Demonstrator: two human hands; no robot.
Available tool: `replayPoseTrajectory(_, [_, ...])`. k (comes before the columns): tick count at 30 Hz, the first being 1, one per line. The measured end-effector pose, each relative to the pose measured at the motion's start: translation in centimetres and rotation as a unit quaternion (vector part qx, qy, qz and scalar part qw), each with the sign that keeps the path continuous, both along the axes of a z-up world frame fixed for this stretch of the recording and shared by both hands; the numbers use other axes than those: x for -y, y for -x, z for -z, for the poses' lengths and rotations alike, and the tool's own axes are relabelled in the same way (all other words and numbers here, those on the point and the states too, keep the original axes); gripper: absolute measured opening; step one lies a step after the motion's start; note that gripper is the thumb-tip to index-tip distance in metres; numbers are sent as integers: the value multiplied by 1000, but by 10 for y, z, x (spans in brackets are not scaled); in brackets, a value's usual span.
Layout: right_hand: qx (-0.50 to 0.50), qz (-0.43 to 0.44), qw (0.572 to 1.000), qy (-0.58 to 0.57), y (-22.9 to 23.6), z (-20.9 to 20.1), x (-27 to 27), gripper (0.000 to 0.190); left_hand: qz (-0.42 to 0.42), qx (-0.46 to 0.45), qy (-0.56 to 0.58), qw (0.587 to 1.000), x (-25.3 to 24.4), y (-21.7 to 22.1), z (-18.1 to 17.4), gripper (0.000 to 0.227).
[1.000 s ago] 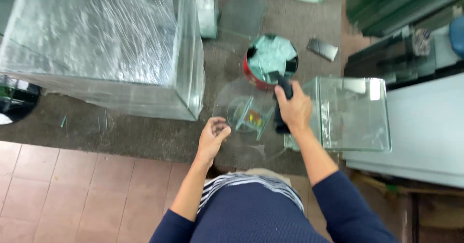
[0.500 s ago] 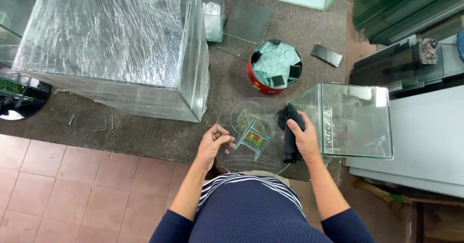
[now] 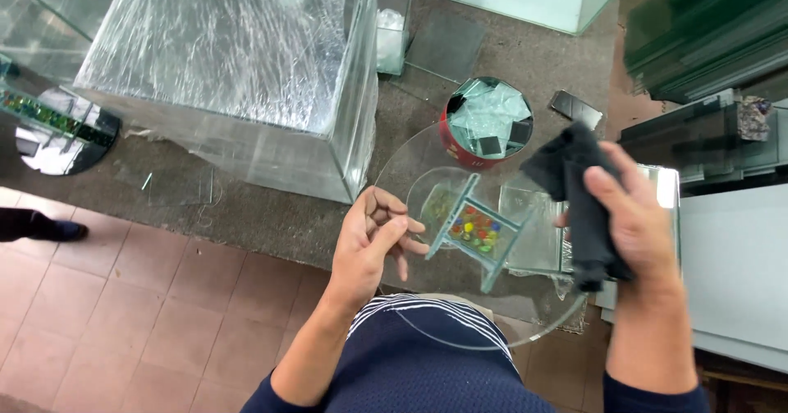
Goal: Wiping and cleaning various glass items, including aquariums and flat glass pieces, using a cloth.
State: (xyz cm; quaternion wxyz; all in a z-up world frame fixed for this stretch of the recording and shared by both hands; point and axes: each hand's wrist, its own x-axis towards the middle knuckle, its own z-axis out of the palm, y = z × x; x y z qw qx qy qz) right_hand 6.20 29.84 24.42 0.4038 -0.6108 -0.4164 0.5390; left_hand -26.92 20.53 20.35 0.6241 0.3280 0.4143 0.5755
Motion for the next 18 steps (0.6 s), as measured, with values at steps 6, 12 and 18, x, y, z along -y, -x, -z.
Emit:
replayPoseTrajectory(6, [25,-45,991,-126,20,-69,26,59,-35,25,-59,997,28,-1,-47,6])
replayPoseTrajectory(12, [60,-45,985,-153,24,-94,40,59,-59,40,-71,995,47,-1,-75,7])
replayPoseTrajectory(18, [69,-18,985,-159,37,-109,51,67,-76,28,-80,993,59,-2,-86,9])
